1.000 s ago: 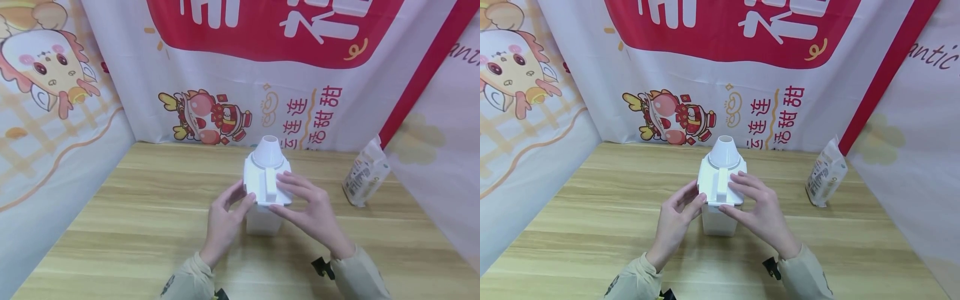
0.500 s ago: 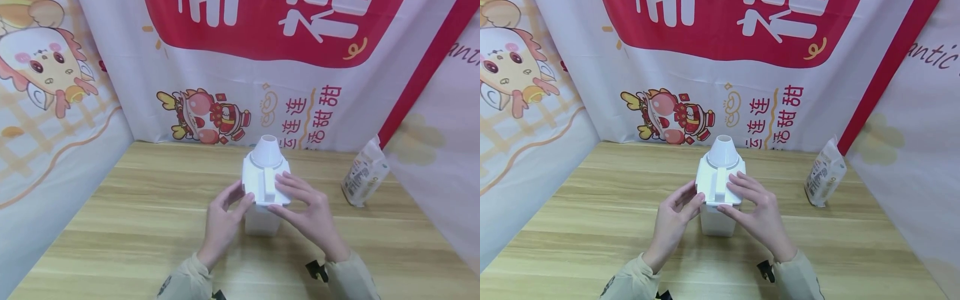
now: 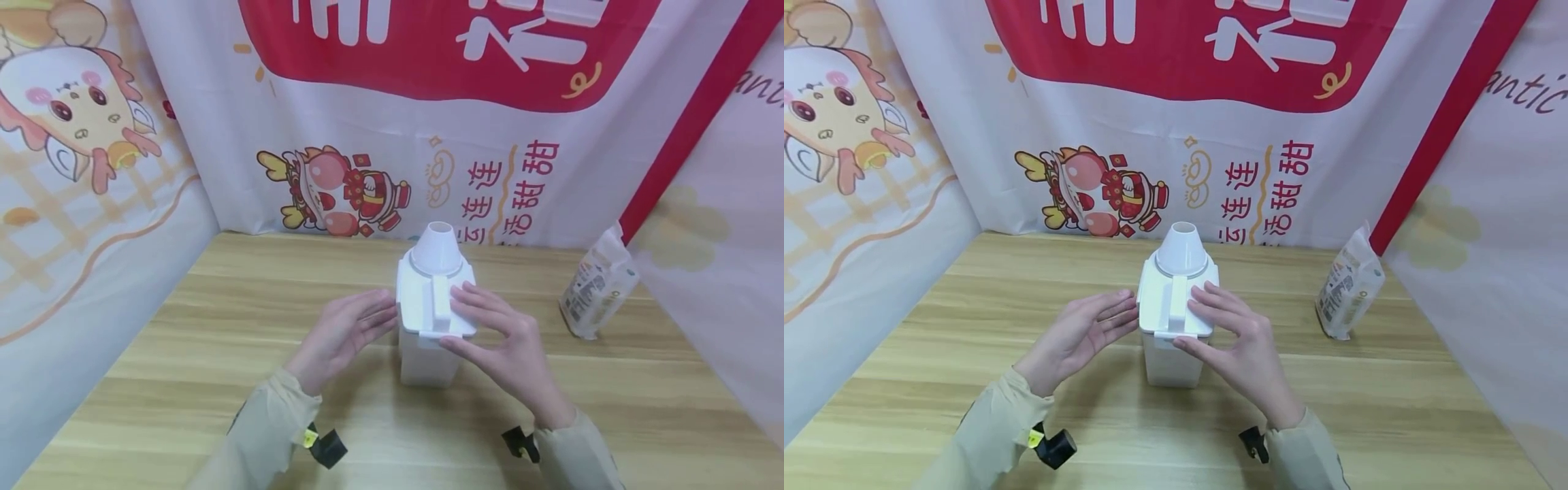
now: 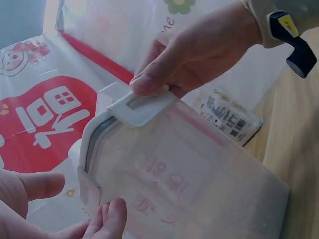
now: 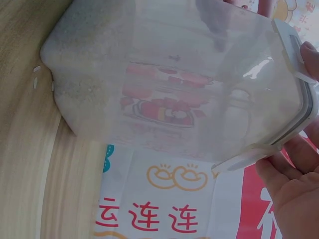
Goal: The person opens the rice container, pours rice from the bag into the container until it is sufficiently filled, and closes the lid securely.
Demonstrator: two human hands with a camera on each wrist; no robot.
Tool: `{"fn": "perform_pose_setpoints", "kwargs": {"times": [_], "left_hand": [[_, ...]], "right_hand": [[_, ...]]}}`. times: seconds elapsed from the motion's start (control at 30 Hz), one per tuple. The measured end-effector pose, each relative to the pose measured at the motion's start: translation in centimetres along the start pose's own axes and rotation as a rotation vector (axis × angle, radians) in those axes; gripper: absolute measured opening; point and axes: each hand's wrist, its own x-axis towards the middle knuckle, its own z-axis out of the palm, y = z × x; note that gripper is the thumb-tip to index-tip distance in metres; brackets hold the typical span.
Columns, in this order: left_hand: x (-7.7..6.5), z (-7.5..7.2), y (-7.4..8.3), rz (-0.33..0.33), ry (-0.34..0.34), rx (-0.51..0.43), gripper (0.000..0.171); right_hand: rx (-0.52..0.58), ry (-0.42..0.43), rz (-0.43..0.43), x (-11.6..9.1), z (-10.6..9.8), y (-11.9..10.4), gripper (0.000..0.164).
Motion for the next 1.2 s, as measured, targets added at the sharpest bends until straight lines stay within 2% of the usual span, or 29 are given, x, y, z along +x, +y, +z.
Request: {"fn": "perform_pose_setpoints", "kwargs": {"times": [0.13,0.33,0.6,0.73,1.03,1.2], "left_hand": [[0.3,0.0,0.1,-0.041,-0.026,-0.021,0.038],[0.5,0.1,-0.1,-0.040,-0.041,0.017,0.038],[0.7,-0.3,-0.7,-0.074,-0.040,0.010,0.044],[0.7,-0.4,-0.8,-0.075,-0.041,-0.020,0.043],[1.0,-0.6,-0.6,-0.059,-0.052,0.010,0.042],[1.2,-0.6,-0.3,-0.067,-0.066,-0.011,0.038]], "right_hand": [[-0.005,-0.008,0.005,-0.2,0.0,0.0,0.055],[-0.001,-0.001,-0.004,-0.6,-0.1,-0.1,0.054],[0.023,-0.002,-0.004,-1.0,-0.2,-0.4,0.053],[0.026,-0.007,-0.014,-1.1,-0.1,-0.5,0.053],[0.044,0.001,-0.046,-0.9,0.0,-0.3,0.053],[0.047,0.009,-0.052,-0.8,-0.2,-0.3,0.053]]}}
